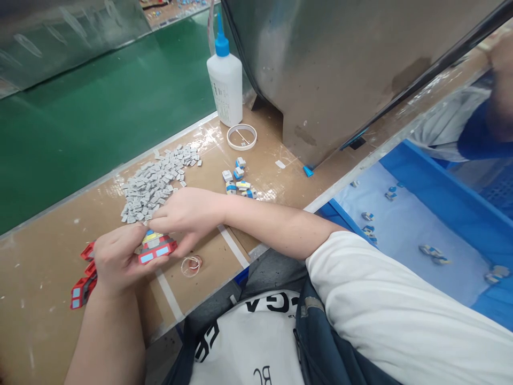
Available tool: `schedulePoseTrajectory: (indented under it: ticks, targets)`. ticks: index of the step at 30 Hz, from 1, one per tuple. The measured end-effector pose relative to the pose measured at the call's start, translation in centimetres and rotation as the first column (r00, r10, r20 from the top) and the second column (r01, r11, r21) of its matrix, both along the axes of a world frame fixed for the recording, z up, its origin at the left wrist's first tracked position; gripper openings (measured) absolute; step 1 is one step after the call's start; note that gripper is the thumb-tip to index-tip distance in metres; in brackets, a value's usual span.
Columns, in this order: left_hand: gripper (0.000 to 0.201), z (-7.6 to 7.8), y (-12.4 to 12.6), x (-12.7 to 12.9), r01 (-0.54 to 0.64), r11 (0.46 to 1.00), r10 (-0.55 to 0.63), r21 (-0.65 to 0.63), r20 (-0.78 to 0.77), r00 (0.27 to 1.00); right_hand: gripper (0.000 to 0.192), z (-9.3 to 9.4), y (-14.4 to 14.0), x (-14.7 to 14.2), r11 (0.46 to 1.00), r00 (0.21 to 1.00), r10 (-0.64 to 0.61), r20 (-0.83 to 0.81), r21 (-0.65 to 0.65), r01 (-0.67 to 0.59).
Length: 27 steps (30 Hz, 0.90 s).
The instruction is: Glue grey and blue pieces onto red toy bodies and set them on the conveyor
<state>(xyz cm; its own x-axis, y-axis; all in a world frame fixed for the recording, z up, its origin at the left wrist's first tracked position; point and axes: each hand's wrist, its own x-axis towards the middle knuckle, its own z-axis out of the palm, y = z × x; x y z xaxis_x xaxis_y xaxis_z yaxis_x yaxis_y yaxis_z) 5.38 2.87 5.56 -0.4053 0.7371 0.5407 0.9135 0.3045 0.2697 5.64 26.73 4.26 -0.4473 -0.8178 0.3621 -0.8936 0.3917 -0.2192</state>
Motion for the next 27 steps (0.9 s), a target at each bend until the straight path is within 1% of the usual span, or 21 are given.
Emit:
schedulePoseTrajectory:
  ticks: [9, 13, 22, 27]
  targets:
    - [0.057, 0.26, 0.33, 0.00, 0.012, 1.000, -0.012, 0.006, -0.011, 1.000, 0.030, 0.25, -0.01, 0.13, 1.000, 1.000, -0.015, 0.005, 0.014, 0.015]
    - [0.057, 0.16, 0.28, -0.01, 0.011, 1.000, -0.011, 0.004, -0.018, 1.000, 0.030, 0.13, 0.00, 0.04, 1.000, 1.000, -0.008, 0.010, -0.004, 0.008]
    - [0.057, -0.11, -0.02, -0.05, 0.006, 1.000, -0.006, 0.000, 0.006, 1.000, 0.030, 0.15, -0.04, 0.06, 1.000, 1.000, -0.013, 0.013, 0.011, 0.013]
    - [0.061, -0.18, -0.08, -0.04, -0.025, 0.999, 0.025, -0.021, 0.019, 0.999, 0.031, 0.23, -0.05, 0.14, 1.000, 1.000, -0.019, 0.017, 0.020, 0.019]
